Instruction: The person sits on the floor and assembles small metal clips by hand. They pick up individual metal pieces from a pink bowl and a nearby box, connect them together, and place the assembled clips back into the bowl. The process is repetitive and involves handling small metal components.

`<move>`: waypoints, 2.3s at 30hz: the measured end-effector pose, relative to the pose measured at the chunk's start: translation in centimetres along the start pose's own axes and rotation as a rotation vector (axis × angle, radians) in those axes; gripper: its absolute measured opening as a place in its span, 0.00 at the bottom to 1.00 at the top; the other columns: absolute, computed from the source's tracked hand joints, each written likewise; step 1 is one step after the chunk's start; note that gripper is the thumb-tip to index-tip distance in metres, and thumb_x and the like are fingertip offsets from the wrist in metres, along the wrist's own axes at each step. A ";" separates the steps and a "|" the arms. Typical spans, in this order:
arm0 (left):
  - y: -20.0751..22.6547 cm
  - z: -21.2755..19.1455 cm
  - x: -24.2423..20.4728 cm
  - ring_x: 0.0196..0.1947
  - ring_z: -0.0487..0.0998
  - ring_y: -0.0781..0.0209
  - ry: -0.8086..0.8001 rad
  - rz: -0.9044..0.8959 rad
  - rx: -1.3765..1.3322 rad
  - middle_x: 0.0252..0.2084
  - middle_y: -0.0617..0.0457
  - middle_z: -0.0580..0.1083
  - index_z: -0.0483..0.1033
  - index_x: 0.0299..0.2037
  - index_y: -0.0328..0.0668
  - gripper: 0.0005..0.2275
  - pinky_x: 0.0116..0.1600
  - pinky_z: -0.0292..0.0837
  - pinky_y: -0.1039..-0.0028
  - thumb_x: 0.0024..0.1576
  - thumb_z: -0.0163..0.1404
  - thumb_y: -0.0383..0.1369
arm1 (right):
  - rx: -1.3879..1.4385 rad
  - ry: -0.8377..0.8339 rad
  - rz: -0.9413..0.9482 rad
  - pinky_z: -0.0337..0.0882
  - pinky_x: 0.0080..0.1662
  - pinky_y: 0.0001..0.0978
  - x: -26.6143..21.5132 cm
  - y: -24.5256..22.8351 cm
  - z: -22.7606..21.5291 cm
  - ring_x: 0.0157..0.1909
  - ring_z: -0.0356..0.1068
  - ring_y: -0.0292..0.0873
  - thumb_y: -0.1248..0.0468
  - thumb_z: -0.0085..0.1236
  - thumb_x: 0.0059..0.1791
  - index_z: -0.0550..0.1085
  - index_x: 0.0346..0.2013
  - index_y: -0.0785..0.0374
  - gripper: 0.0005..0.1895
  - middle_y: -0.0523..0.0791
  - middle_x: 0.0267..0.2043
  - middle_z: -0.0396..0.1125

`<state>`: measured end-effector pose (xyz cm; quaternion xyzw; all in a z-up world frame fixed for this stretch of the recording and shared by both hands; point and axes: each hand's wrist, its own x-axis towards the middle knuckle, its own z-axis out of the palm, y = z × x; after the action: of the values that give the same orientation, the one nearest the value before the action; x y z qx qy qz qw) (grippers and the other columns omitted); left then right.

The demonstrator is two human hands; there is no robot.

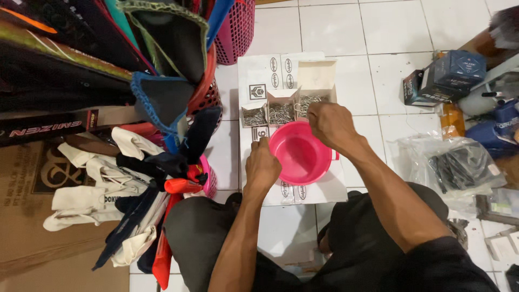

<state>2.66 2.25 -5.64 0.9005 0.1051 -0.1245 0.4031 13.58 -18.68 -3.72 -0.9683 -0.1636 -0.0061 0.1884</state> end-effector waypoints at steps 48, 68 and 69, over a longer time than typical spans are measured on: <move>1.5 -2.0 -1.3 0.53 0.77 0.32 -0.177 0.064 0.135 0.50 0.37 0.72 0.70 0.56 0.39 0.18 0.55 0.71 0.42 0.53 0.43 0.25 | -0.305 -0.230 -0.337 0.78 0.33 0.50 7.0 -2.2 12.6 0.33 0.78 0.59 0.66 0.53 0.46 0.81 0.26 0.65 0.11 0.56 0.27 0.74; 3.2 -3.5 -1.9 0.52 0.76 0.32 -0.192 0.069 0.141 0.48 0.35 0.73 0.72 0.54 0.37 0.17 0.55 0.71 0.42 0.54 0.39 0.23 | -0.274 -0.163 -0.355 0.79 0.40 0.49 7.2 -3.3 8.8 0.42 0.77 0.60 0.69 0.55 0.43 0.82 0.34 0.66 0.10 0.56 0.42 0.75; 3.1 -3.4 -1.7 0.52 0.77 0.32 -0.178 0.085 0.134 0.48 0.35 0.73 0.72 0.54 0.37 0.18 0.55 0.71 0.42 0.54 0.39 0.23 | -0.200 -0.162 -0.329 0.79 0.42 0.50 7.5 -3.4 8.2 0.44 0.76 0.62 0.70 0.52 0.44 0.82 0.36 0.67 0.12 0.56 0.45 0.74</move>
<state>2.37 2.64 -0.79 0.9144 0.0219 -0.1935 0.3549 19.19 -10.35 -9.59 -0.9397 -0.3328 0.0250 0.0739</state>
